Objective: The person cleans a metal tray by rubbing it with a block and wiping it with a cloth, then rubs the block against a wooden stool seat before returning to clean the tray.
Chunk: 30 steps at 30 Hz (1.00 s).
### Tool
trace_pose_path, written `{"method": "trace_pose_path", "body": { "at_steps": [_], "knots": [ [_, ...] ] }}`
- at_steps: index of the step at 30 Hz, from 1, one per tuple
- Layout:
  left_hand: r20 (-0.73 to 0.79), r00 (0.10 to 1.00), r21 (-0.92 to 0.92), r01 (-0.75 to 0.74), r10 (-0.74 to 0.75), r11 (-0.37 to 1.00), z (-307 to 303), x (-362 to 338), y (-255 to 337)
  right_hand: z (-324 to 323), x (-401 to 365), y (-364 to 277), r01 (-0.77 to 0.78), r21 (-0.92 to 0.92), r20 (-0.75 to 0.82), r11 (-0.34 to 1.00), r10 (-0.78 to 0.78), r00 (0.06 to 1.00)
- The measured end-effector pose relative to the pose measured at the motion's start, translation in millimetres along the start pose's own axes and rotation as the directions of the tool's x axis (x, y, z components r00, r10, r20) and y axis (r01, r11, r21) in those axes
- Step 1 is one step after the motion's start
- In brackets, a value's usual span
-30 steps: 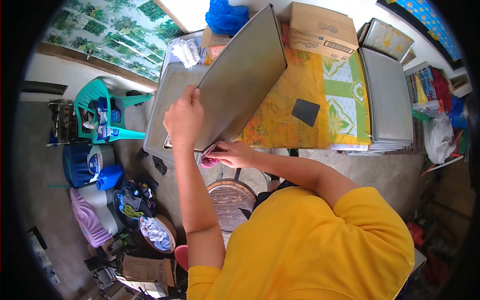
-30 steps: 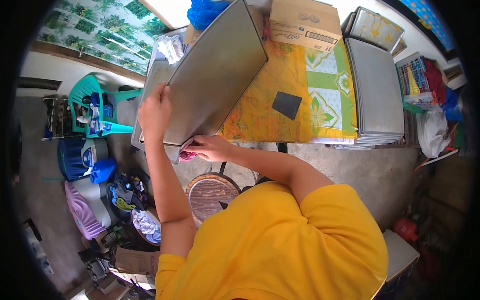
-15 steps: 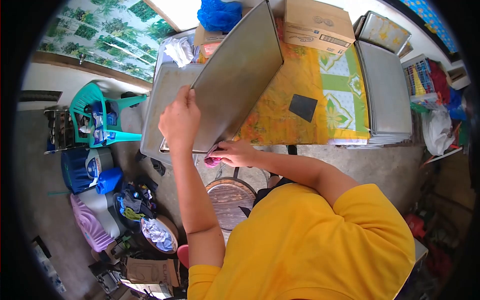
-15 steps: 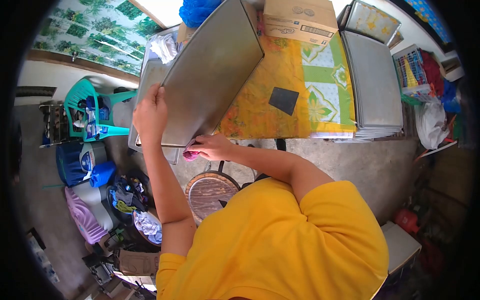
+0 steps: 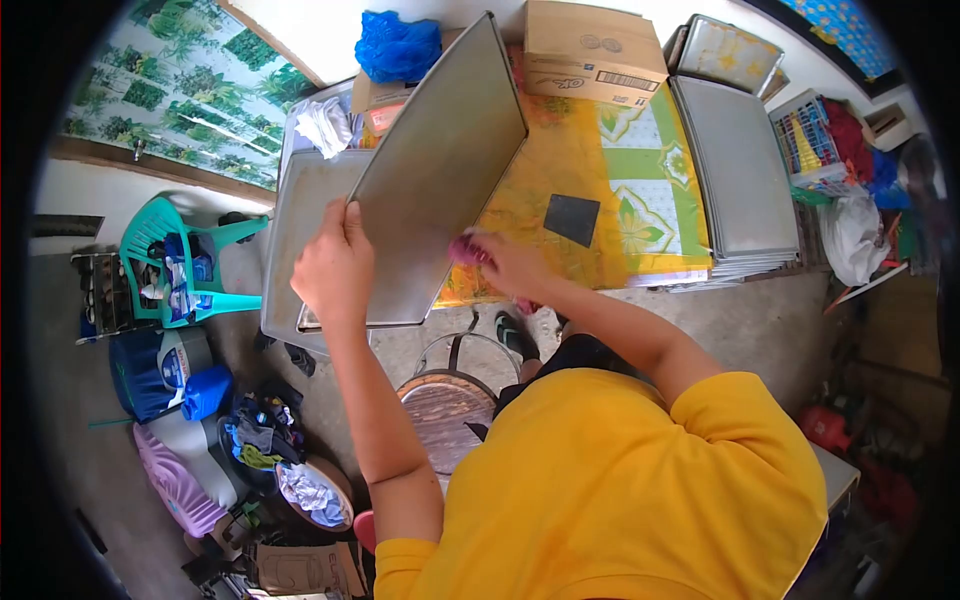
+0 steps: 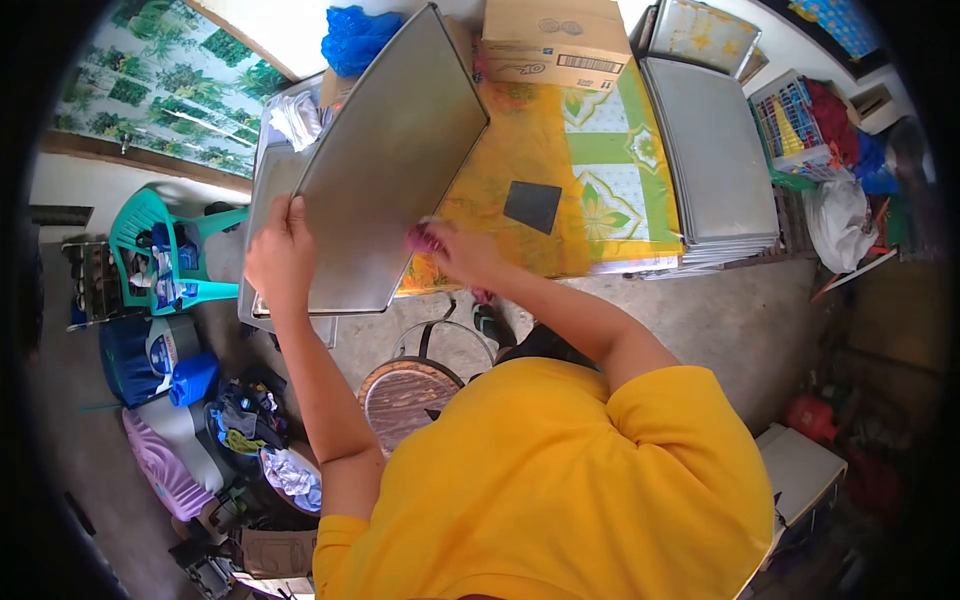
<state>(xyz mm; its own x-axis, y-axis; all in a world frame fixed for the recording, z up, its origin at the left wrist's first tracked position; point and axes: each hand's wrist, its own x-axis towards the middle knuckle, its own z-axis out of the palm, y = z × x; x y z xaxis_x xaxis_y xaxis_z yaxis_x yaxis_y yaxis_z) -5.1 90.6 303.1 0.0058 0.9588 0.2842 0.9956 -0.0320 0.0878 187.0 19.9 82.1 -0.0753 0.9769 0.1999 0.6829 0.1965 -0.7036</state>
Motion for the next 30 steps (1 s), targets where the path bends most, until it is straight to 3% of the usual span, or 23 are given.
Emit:
{"method": "trace_pose_path", "body": {
  "at_steps": [1,3,6,9,10,13,14,17,23,26,30],
  "knots": [
    [0.002,1.0,0.018,0.003,-0.003,1.0,-1,0,3,-18,6,7,-0.112,-0.021,-0.084,0.994,0.11,0.99],
    [-0.053,0.999,0.032,0.001,0.0,1.0,5,1,2,-46,17,29,-0.268,-0.155,-0.072,0.951,0.26,0.963],
    [-0.072,0.997,0.074,0.036,-0.03,0.997,6,0,6,-76,32,64,-0.333,-0.243,-0.111,0.911,0.315,0.943],
    [-0.157,0.988,0.056,0.023,-0.014,0.998,12,-4,6,-82,27,110,-0.27,-0.572,-0.358,0.774,0.06,0.932],
    [-0.17,0.985,0.052,0.018,-0.009,0.999,12,-5,7,-85,23,116,-0.281,-0.705,-0.397,0.651,-0.034,0.917],
    [-0.258,0.966,0.027,-0.03,0.036,0.999,13,-10,10,-79,3,118,0.028,-0.504,-0.088,0.863,-0.084,0.993],
    [-0.265,0.963,0.026,-0.044,0.049,0.999,13,-11,11,-79,-3,117,-0.001,-0.453,0.13,0.892,0.067,0.989],
    [-0.291,0.952,0.026,-0.097,0.101,0.995,9,-14,21,-65,-17,133,-0.046,-0.519,-0.102,0.853,-0.009,0.995],
    [-0.351,0.913,-0.007,-0.224,0.207,0.975,4,-15,39,-73,-3,123,-0.285,-0.566,0.062,0.774,0.385,0.921],
    [-0.367,0.901,-0.041,-0.264,0.231,0.964,1,-15,45,-68,-9,129,-0.364,-0.446,-0.065,0.818,0.376,0.924],
    [-0.387,0.878,-0.062,-0.328,0.281,0.942,4,-17,49,-87,-15,131,-0.47,-0.452,-0.097,0.758,0.482,0.871]
  ]
}}
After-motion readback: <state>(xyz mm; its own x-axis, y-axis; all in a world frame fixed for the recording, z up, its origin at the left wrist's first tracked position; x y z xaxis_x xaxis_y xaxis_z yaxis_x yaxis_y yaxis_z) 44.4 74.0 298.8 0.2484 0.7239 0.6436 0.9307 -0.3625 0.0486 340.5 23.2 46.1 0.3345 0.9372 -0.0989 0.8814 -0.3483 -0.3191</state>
